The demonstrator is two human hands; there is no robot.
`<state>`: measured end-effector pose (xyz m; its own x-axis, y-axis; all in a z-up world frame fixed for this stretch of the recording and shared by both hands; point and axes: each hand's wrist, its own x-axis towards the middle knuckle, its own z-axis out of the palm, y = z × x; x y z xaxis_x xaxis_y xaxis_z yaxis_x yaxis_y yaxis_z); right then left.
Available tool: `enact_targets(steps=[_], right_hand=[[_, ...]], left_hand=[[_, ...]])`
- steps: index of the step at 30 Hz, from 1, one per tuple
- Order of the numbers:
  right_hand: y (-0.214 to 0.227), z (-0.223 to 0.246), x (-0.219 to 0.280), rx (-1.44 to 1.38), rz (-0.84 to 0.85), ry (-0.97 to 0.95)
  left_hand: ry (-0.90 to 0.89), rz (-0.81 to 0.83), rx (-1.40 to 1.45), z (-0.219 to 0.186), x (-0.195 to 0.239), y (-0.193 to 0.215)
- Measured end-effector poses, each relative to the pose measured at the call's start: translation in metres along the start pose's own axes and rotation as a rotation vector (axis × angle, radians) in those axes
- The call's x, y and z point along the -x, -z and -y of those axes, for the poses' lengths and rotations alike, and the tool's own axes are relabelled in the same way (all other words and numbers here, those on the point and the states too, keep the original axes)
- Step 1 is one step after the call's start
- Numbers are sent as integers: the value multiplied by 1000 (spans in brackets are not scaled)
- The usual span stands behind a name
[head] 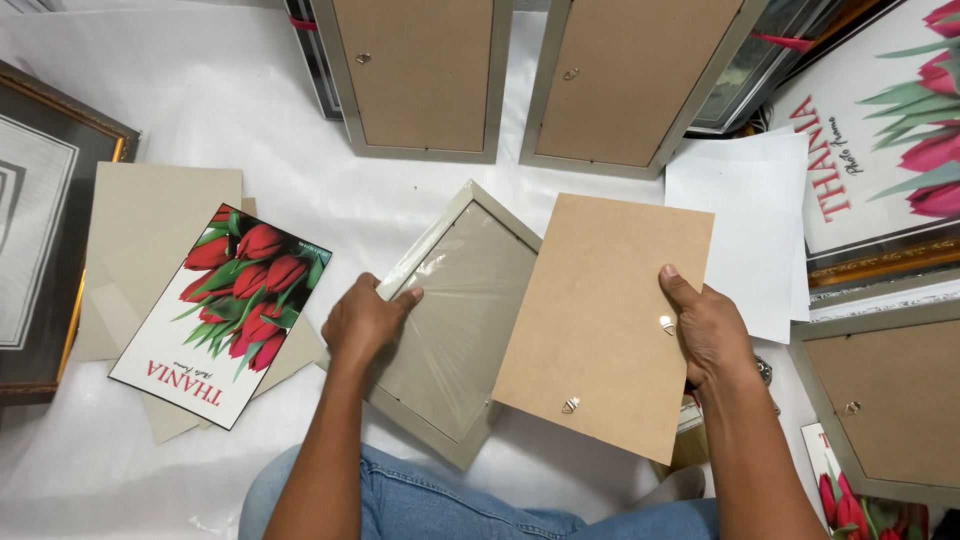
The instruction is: Assemble a picture frame by cleaning the glass and securing the artwork and backing.
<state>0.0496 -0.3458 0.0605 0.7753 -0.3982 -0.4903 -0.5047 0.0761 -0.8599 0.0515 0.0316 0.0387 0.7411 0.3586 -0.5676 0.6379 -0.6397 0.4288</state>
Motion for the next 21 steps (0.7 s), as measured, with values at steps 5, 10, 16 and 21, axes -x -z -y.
enact_targets(steps=[5,10,16,21], right_hand=[[-1,-5,-1,90,25,-16],[0,-11,3,166,64,-57],[-2,-43,-14,143,146,-93],[-16,-57,-1,122,203,-307]], left_hand=[[48,64,76,23,-7,-35],[0,55,53,28,-10,-39],[-167,-4,-22,35,-24,-30],[-250,7,-106,27,-31,-22]])
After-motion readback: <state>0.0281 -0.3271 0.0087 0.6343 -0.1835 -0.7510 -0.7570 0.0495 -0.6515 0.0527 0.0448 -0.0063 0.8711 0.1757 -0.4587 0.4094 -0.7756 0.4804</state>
